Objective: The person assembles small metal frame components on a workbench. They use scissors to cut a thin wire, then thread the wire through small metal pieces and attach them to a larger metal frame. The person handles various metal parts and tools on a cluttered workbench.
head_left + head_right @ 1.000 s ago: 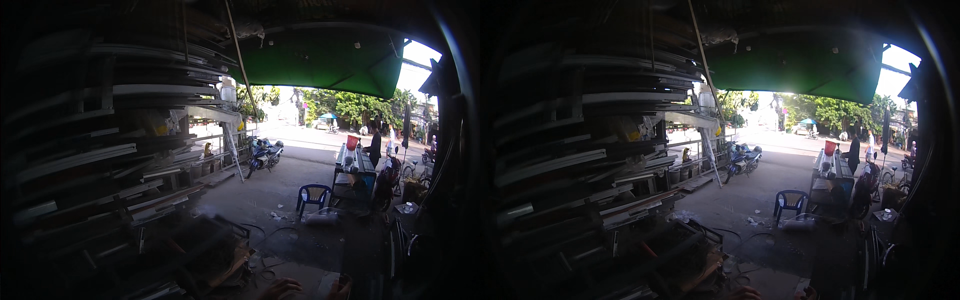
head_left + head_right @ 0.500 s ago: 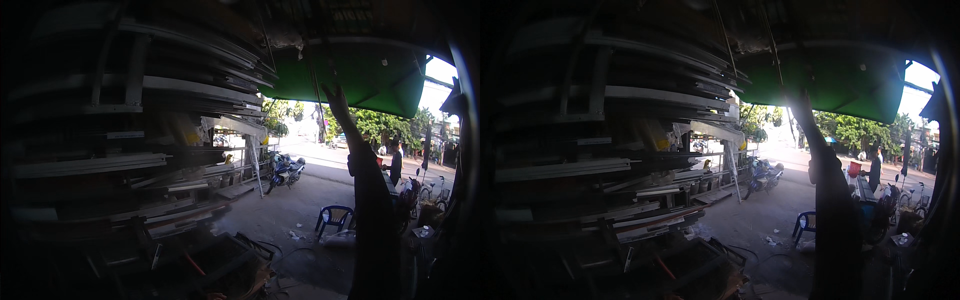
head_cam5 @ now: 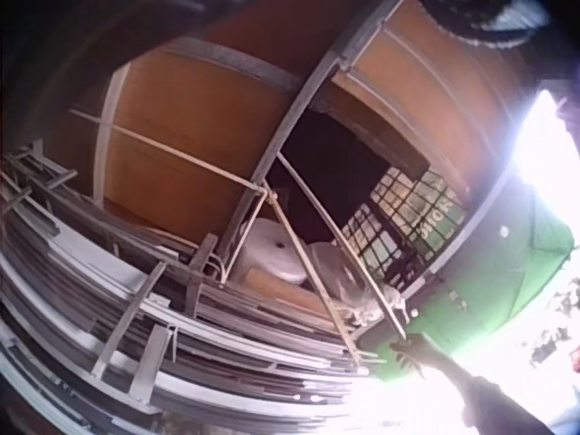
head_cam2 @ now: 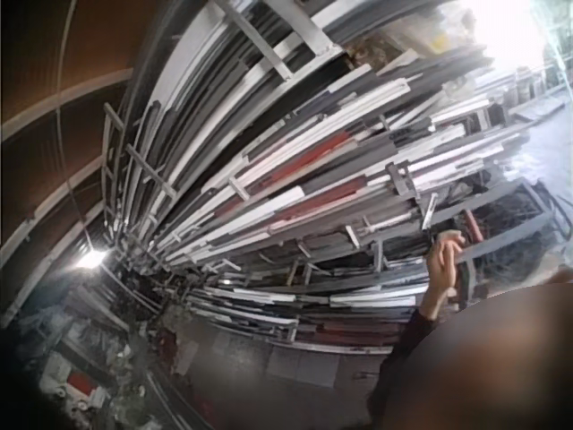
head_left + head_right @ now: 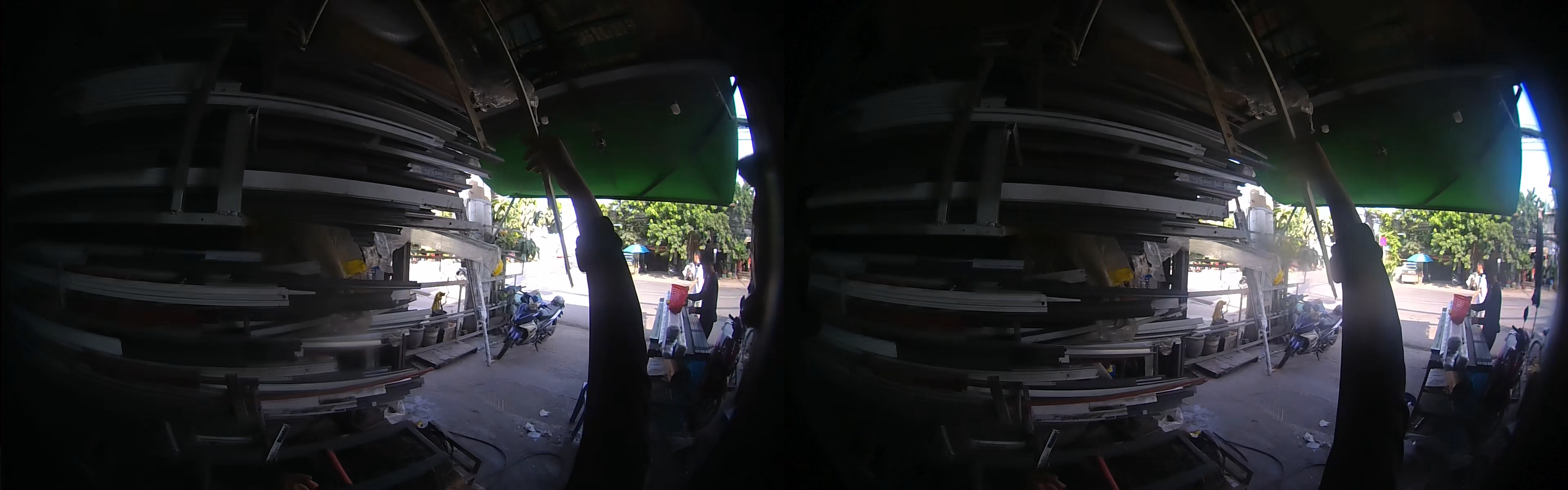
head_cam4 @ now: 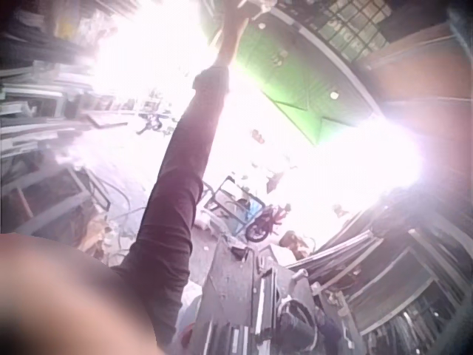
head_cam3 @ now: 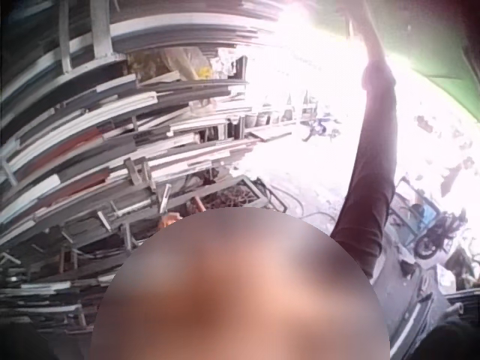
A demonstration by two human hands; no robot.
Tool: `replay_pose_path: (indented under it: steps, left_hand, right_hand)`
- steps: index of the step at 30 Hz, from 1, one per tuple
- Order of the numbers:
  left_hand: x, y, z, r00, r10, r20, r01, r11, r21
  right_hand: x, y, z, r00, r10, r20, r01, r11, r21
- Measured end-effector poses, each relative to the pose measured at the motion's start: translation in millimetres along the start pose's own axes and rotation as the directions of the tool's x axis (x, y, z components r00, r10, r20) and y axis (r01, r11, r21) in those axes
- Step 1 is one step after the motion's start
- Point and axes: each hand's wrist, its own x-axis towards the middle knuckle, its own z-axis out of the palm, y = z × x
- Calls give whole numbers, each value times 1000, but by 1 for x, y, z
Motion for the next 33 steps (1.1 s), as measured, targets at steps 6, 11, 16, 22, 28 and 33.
replay_pose_path:
  steps: [6, 11, 16, 22, 28, 33]
  left_hand:
    - [126, 121, 99, 908, 412, 72, -416, 908, 57]
    - [215, 222, 185, 805, 568, 174, -593, 783, 186]
    - [276, 287, 233, 771, 630, 96, -622, 711, 328]
    - [313, 352, 269, 800, 600, -14, -571, 767, 293]
    - [321, 405, 332, 521, 837, -167, -580, 491, 650]
    - [356, 456, 341, 497, 845, -199, -595, 499, 630]
  right_hand:
    - [-33, 3, 62, 985, 171, 3, -170, 978, 121]
    - [-73, 12, 64, 964, 263, -25, -236, 899, 370]
    - [-149, 22, 38, 981, 43, 187, -134, 851, 507]
    - [-254, 28, 30, 947, 99, 307, -291, 671, 682]
    - [-375, 58, 92, 958, 183, 220, -277, 786, 553]
    - [-475, 97, 142, 901, 323, 291, -430, 757, 492]
